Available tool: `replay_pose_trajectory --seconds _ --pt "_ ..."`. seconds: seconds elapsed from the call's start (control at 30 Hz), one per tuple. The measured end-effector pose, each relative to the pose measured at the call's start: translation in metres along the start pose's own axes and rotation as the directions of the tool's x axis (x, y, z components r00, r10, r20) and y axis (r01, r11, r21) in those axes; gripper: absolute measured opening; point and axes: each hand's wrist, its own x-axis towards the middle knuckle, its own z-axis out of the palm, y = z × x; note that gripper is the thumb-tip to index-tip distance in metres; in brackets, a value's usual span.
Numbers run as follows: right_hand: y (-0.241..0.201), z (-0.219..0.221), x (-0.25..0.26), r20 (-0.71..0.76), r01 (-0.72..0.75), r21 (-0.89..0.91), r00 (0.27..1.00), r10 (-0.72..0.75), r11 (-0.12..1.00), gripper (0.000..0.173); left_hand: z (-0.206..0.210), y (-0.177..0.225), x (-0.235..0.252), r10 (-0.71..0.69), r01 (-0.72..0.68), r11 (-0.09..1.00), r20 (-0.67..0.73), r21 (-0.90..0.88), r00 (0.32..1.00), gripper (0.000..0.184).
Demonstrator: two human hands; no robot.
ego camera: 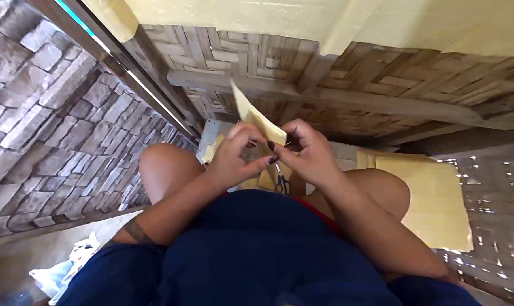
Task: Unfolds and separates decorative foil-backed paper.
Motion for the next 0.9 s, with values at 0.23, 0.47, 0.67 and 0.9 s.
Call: replay_pose_trajectory --seconds 0.23,0.47,0.67,0.9 --pt "0.003 0.011 0.0 0.058 -0.213 0.212 0.977 0.206 0.954 0.019 0.004 -0.016 -0.01 0.01 -0.01 1.0 -0.005 0.015 1.0 0.058" --pt "-0.004 0.023 0.012 0.065 -0.214 0.276 0.977 0.204 0.937 0.019 -0.01 -0.028 -0.005 0.148 -0.144 0.981 -0.02 0.128 0.989 0.034" --pt "-0.006 0.025 0.035 -0.043 -0.172 0.271 0.981 0.191 0.947 0.016 -0.024 -0.038 0.026 0.245 -0.241 0.96 -0.014 0.14 0.969 0.037" --pt "-0.013 0.033 0.066 -0.073 -0.116 0.309 0.987 0.145 0.944 0.009 -0.042 -0.065 0.025 0.215 -0.217 0.976 -0.042 -0.032 0.976 0.041"
